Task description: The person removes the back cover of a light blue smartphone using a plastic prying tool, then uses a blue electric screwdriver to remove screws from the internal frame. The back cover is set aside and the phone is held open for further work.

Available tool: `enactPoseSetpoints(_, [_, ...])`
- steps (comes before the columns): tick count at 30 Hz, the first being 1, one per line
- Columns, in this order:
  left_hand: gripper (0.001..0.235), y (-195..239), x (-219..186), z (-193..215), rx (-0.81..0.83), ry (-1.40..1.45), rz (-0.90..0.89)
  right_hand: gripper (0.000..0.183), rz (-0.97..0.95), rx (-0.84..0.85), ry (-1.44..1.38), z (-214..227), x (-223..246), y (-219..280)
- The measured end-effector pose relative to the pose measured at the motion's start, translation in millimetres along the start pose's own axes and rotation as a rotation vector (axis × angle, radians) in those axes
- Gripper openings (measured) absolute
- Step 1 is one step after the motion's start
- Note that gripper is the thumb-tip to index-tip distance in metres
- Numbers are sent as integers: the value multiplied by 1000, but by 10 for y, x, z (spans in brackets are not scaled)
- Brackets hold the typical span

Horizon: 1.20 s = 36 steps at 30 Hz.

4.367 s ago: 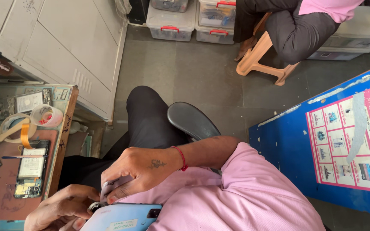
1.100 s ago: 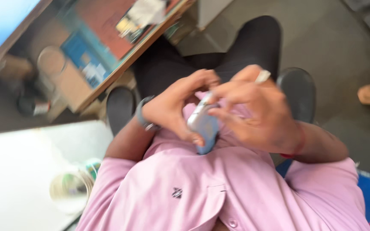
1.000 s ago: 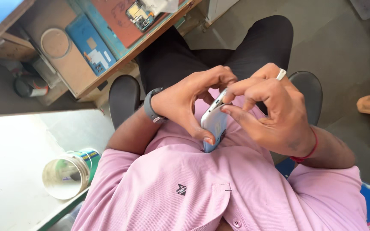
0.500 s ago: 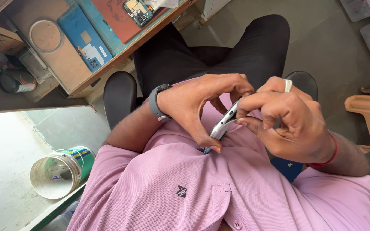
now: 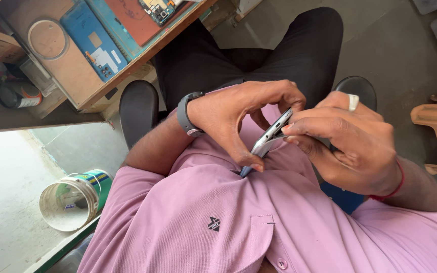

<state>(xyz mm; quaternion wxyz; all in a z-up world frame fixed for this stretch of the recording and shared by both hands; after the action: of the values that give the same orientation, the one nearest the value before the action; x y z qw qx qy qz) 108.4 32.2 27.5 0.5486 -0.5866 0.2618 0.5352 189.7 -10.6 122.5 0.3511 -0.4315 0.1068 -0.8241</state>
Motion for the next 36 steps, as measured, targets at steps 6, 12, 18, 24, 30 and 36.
enactPoseSetpoints(6, [86, 51, -108, -3, -19, -5, -32, 33, 127, 10, 282, -44, 222, -2])
enactPoseSetpoints(12, [80, 103, -278, -64, -1, -34, -121, 27, 272, 22, 336, -71, 434, 35])
enactPoseSetpoints(18, [77, 92, -230, -113, 5, -9, -104, 25, 153, 90, 282, -154, 387, -24])
enactPoseSetpoints(24, [75, 58, -94, -185, 59, 4, -134, 21, 187, 139, 233, -166, 366, -31])
enactPoseSetpoints(30, [73, 38, -57, -240, 81, 122, -117, 23, 169, 163, 168, -158, 331, -52])
enactPoseSetpoints(36, [72, 69, -7, -269, 55, 152, -97, 22, 178, 149, 117, -159, 287, 4])
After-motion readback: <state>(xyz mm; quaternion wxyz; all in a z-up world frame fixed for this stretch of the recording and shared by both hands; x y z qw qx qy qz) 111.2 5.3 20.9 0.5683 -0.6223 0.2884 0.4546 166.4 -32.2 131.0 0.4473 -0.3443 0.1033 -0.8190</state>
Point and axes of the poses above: each hand's wrist, its own y-axis away from the middle knuckle, its own z-axis out of the back of the hand, x = y × z, the point moved 10 cm from there along -y, towards the middle knuckle, and after that the axes turned 4 degrees about -z, right-handed, at the moved point
